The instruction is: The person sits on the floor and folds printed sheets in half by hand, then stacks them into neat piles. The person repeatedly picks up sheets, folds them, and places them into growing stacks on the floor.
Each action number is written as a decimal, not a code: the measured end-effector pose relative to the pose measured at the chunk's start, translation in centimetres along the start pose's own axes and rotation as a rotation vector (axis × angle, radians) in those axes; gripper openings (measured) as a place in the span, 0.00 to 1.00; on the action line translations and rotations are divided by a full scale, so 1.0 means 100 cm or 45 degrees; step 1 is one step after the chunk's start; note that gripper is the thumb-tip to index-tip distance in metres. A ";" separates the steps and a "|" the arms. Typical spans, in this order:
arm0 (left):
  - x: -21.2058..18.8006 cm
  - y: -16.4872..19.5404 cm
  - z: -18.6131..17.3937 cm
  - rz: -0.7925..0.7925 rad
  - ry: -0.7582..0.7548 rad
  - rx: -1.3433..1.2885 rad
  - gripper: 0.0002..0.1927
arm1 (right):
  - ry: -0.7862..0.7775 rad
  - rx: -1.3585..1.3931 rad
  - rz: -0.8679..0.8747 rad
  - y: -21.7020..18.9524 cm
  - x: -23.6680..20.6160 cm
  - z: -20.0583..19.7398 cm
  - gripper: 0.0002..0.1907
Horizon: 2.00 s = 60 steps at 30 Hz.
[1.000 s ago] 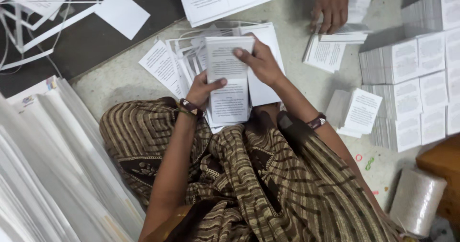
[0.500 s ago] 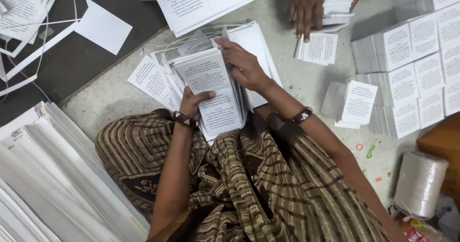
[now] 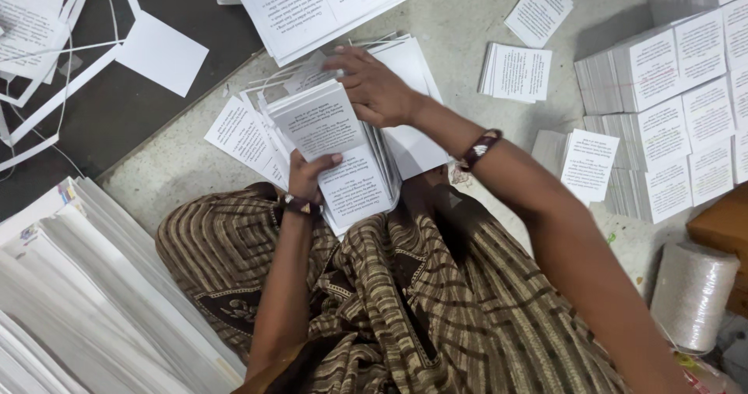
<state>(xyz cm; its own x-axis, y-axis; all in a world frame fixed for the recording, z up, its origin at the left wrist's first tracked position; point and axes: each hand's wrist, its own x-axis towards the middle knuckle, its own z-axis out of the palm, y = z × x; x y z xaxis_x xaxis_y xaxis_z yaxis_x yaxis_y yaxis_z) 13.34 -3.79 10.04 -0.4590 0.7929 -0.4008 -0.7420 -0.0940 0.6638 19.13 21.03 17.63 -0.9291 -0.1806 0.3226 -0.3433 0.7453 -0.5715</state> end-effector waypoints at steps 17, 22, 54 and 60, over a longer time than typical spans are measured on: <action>-0.035 0.006 0.012 0.292 0.260 0.394 0.15 | 0.128 0.144 0.235 0.026 0.006 0.061 0.12; -0.038 0.012 0.017 0.338 0.243 0.457 0.15 | 0.026 0.141 0.253 0.023 0.015 0.063 0.16; 0.002 0.028 -0.032 0.640 -0.208 -0.571 0.22 | -0.150 0.769 0.939 -0.128 0.024 0.001 0.26; 0.027 0.032 -0.003 0.628 -0.304 -0.597 0.21 | 0.073 0.246 0.844 -0.133 -0.011 -0.041 0.20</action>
<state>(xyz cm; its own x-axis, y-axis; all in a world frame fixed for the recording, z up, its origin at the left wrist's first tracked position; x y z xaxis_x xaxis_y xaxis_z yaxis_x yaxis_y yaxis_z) 9.61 -2.08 10.87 -0.7151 0.6965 0.0599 -0.6324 -0.6810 0.3692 25.35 13.94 27.99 -0.9445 0.3115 -0.1047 0.2710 0.5582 -0.7842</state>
